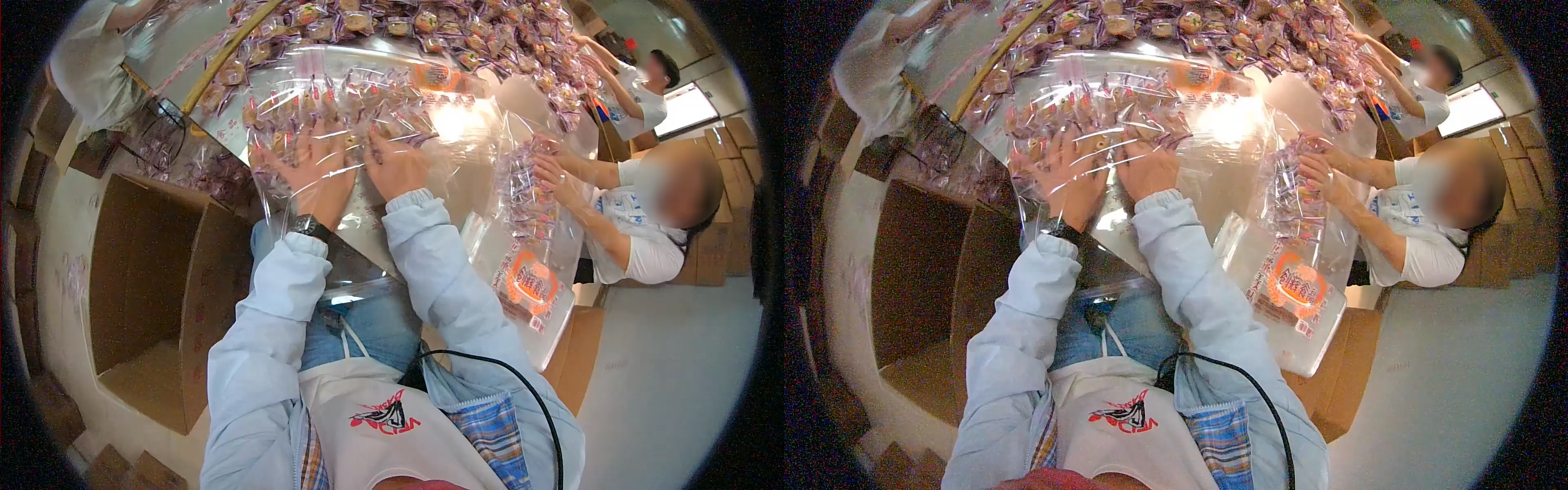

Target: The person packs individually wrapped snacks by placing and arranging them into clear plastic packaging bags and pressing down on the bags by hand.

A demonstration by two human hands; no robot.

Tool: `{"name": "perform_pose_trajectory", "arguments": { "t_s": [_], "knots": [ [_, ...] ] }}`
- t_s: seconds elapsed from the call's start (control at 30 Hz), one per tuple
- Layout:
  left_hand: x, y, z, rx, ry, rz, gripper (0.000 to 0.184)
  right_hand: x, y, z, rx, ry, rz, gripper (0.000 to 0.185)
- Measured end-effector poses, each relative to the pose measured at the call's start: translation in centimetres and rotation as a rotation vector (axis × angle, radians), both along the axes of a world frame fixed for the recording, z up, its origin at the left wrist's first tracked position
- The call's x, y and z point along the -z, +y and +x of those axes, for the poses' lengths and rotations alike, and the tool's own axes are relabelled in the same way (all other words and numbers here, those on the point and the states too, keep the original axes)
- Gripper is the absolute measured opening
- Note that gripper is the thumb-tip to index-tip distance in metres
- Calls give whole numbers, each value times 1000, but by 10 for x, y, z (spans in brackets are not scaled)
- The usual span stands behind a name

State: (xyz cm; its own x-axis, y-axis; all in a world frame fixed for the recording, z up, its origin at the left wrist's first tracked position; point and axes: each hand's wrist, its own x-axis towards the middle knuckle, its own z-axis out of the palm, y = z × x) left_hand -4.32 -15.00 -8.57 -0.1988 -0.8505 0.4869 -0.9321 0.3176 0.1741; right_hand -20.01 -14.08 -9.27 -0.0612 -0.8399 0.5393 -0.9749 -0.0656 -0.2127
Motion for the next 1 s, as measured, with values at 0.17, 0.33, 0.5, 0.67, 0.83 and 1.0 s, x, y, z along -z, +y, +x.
{"name": "perform_pose_trajectory", "arguments": {
  "t_s": [0.17,0.33,0.5,0.67,0.83,1.0],
  "knots": [
    [-12,0,-8,6,-87,128,61,-21,3,8,-23,338,219,34],
    [-23,8,-1,71,-135,258,70,-13,6,3,-35,308,166,21],
    [-1,9,4,62,-204,112,67,-9,6,2,-72,78,111,27],
    [31,12,-4,121,-109,-77,65,-10,2,4,-130,-123,97,32],
    [30,12,-7,117,-41,-88,53,-9,25,6,-164,-103,-86,47],
    [30,12,-9,148,-56,-113,56,-29,24,-3,37,-24,-135,49]
  ]
}}
